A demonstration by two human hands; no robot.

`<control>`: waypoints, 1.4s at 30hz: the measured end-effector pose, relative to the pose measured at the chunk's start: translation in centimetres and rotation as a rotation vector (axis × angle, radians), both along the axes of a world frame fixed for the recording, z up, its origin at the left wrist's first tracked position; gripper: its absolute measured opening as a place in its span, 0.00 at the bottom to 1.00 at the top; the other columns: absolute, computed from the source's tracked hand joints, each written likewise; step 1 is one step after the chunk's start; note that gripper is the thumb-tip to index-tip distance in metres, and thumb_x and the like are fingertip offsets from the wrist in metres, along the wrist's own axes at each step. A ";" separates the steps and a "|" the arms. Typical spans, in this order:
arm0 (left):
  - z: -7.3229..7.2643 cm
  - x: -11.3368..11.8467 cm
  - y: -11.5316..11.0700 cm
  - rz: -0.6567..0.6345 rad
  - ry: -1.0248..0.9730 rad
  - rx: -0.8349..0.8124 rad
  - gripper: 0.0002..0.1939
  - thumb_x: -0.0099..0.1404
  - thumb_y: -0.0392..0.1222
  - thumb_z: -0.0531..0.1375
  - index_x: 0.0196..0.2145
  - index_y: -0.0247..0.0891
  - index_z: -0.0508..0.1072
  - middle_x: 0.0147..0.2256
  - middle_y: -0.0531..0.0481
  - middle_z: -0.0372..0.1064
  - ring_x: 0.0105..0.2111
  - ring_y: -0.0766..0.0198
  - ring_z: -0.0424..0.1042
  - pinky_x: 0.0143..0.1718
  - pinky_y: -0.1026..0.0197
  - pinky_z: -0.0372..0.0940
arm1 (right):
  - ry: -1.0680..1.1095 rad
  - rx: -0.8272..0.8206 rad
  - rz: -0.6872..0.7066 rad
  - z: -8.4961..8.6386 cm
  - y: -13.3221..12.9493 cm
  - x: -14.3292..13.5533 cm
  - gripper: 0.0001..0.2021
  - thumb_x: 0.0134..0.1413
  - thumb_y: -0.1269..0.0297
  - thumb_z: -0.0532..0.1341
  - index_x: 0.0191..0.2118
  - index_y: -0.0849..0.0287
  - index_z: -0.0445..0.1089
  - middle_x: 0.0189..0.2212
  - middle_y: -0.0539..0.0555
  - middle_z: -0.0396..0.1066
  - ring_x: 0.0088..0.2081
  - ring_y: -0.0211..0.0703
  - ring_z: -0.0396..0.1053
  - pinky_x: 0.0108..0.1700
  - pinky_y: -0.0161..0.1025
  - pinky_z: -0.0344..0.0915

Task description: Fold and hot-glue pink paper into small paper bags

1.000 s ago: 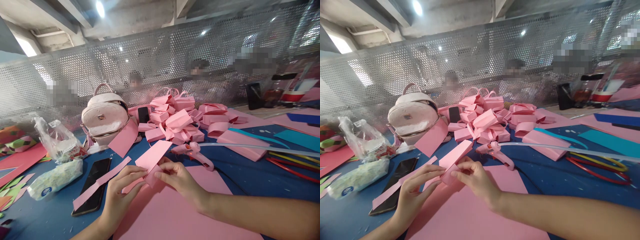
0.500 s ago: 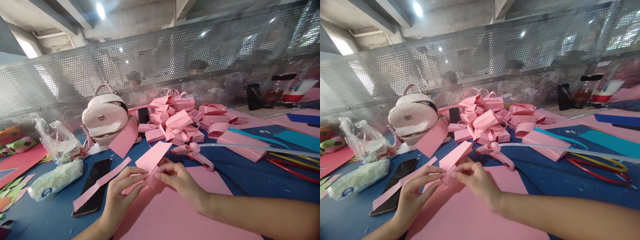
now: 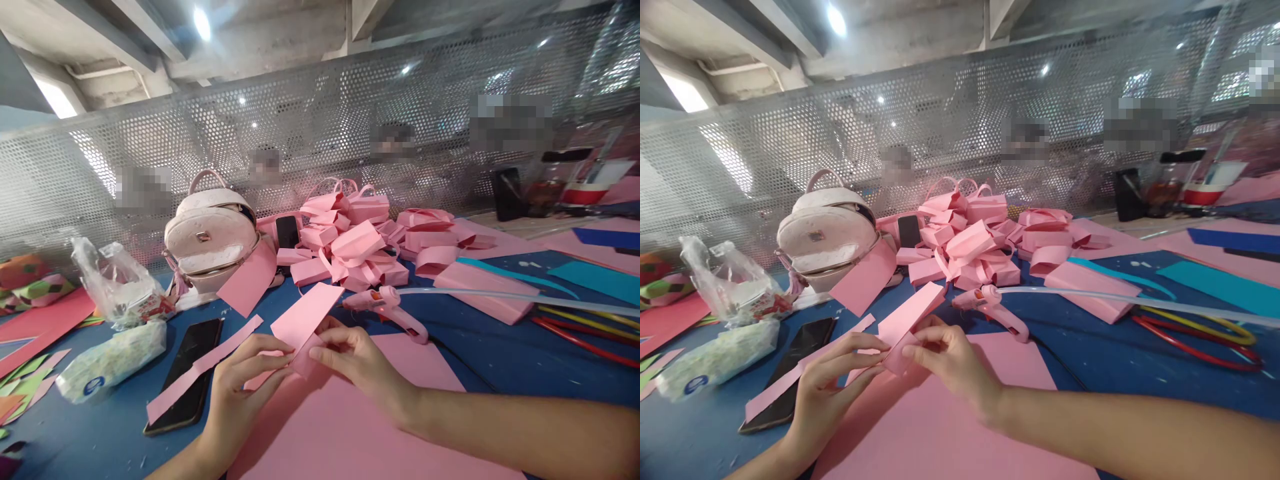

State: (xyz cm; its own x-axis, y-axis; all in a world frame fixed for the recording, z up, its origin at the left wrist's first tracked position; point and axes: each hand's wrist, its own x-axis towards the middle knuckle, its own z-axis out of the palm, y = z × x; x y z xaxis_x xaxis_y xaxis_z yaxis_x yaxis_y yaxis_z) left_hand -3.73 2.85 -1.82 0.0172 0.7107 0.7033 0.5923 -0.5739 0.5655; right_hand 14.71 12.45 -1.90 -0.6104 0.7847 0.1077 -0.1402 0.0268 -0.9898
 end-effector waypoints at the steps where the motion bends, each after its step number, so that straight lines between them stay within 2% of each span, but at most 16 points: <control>1: 0.1 0.0 0.0 -0.001 0.008 0.011 0.04 0.68 0.34 0.65 0.38 0.41 0.81 0.38 0.48 0.78 0.39 0.62 0.78 0.40 0.64 0.73 | -0.002 -0.001 -0.002 0.0 0.0 0.0 0.12 0.47 0.52 0.71 0.26 0.56 0.80 0.33 0.50 0.68 0.34 0.40 0.66 0.38 0.37 0.63; 12: 0.0 0.0 -0.1 -0.006 0.023 0.013 0.05 0.67 0.32 0.66 0.37 0.41 0.80 0.37 0.48 0.76 0.39 0.62 0.77 0.40 0.63 0.73 | 0.022 -0.015 0.015 0.0 0.0 0.0 0.12 0.46 0.52 0.72 0.26 0.56 0.80 0.33 0.50 0.68 0.36 0.41 0.66 0.38 0.37 0.62; 20: 0.1 0.1 -0.1 -0.004 0.015 0.022 0.05 0.66 0.32 0.66 0.35 0.41 0.79 0.37 0.49 0.77 0.39 0.62 0.77 0.40 0.63 0.72 | 0.000 -0.004 0.005 0.0 0.0 0.0 0.14 0.45 0.50 0.72 0.25 0.56 0.79 0.32 0.49 0.67 0.33 0.40 0.64 0.35 0.37 0.61; 27: 0.0 -0.1 -0.1 0.005 0.009 -0.003 0.06 0.66 0.31 0.65 0.34 0.41 0.77 0.38 0.49 0.77 0.40 0.61 0.77 0.42 0.62 0.71 | -0.001 -0.012 0.012 -0.2 0.1 0.0 0.14 0.46 0.50 0.71 0.26 0.57 0.79 0.32 0.50 0.66 0.35 0.41 0.65 0.37 0.37 0.61; 33: -0.1 -0.1 -0.1 0.030 0.043 -0.027 0.09 0.65 0.35 0.67 0.43 0.43 0.78 0.39 0.50 0.77 0.41 0.62 0.77 0.44 0.63 0.71 | 0.015 -0.004 0.019 -0.2 0.0 0.0 0.14 0.47 0.49 0.72 0.27 0.57 0.80 0.33 0.51 0.67 0.38 0.43 0.67 0.42 0.38 0.62; 37: -0.3 -0.1 -0.2 0.041 0.068 -0.036 0.10 0.65 0.35 0.67 0.45 0.43 0.79 0.41 0.49 0.76 0.42 0.61 0.77 0.45 0.63 0.72 | 0.018 -0.008 0.032 -0.2 0.0 0.0 0.15 0.47 0.49 0.72 0.26 0.57 0.79 0.34 0.50 0.67 0.38 0.43 0.67 0.41 0.38 0.63; 42: -0.8 0.0 -0.1 0.042 0.072 -0.067 0.17 0.65 0.37 0.67 0.51 0.48 0.77 0.45 0.48 0.75 0.44 0.59 0.77 0.46 0.61 0.73 | -0.002 0.026 0.037 -0.5 0.0 0.1 0.15 0.50 0.49 0.70 0.28 0.57 0.80 0.36 0.52 0.69 0.40 0.45 0.68 0.43 0.39 0.63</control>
